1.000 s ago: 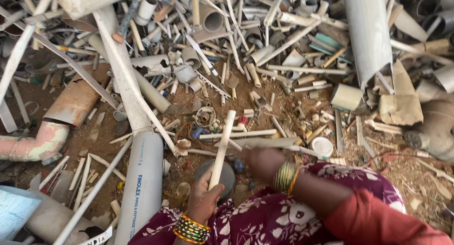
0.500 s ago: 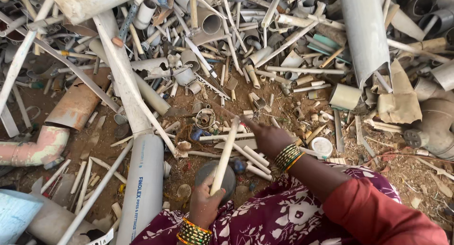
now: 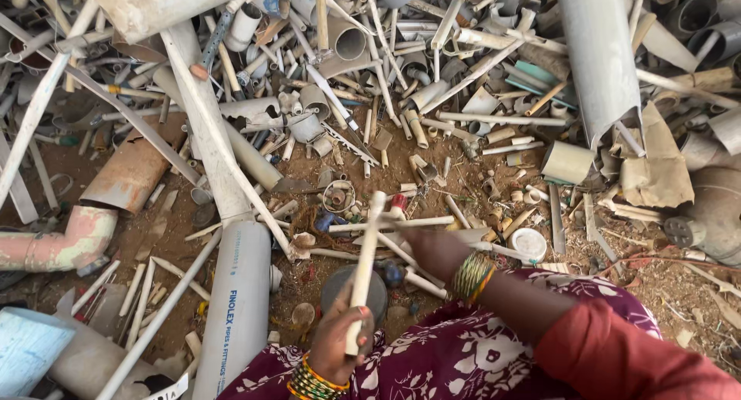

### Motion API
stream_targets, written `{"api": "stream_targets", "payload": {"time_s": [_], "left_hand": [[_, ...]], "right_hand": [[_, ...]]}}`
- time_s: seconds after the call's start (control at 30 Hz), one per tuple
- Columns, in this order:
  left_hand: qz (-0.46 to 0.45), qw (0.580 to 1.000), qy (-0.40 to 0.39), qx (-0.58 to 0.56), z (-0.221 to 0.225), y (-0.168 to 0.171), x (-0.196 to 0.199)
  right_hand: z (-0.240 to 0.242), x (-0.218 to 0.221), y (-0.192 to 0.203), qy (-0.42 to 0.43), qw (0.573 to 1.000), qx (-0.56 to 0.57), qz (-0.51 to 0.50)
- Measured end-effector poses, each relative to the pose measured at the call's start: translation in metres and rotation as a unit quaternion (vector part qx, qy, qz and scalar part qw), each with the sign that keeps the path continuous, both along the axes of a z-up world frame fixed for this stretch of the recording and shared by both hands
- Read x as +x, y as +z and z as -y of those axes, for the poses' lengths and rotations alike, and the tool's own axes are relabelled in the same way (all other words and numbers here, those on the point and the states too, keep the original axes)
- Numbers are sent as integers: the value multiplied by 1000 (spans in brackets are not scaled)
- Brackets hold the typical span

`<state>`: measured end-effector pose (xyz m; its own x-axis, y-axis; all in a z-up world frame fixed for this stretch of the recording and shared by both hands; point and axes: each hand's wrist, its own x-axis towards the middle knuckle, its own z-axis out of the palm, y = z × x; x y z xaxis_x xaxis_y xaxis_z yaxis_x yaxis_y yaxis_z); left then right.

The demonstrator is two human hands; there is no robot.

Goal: The person uses a saw blade to cut through a small plastic pipe while sitting among a large pile of PVC pipes and fittings.

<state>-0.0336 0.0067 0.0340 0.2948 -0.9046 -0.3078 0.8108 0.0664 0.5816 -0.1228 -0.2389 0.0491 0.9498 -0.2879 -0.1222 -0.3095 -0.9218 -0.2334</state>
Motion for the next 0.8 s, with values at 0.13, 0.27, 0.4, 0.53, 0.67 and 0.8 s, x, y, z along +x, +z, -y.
{"api": "stream_targets", "payload": {"time_s": [0.13, 0.27, 0.4, 0.53, 0.67, 0.8], "left_hand": [[-10, 994, 65, 89, 0, -1, 7], [2, 998, 24, 66, -8, 2, 3], [-16, 1000, 3, 0, -7, 0, 3], [-47, 998, 36, 31, -8, -15, 13], [-21, 999, 14, 41, -11, -14, 6], [-52, 999, -11, 5, -1, -1, 1]], "right_hand": [[-53, -21, 0, 149, 984, -51, 87], [1, 0, 18, -18, 998, 54, 2], [-3, -1, 14, -2, 1000, -1, 30], [-55, -28, -11, 181, 965, -57, 182], [-1, -4, -7, 14, 999, -33, 37], [4, 3, -2, -27, 996, 39, 74]]}}
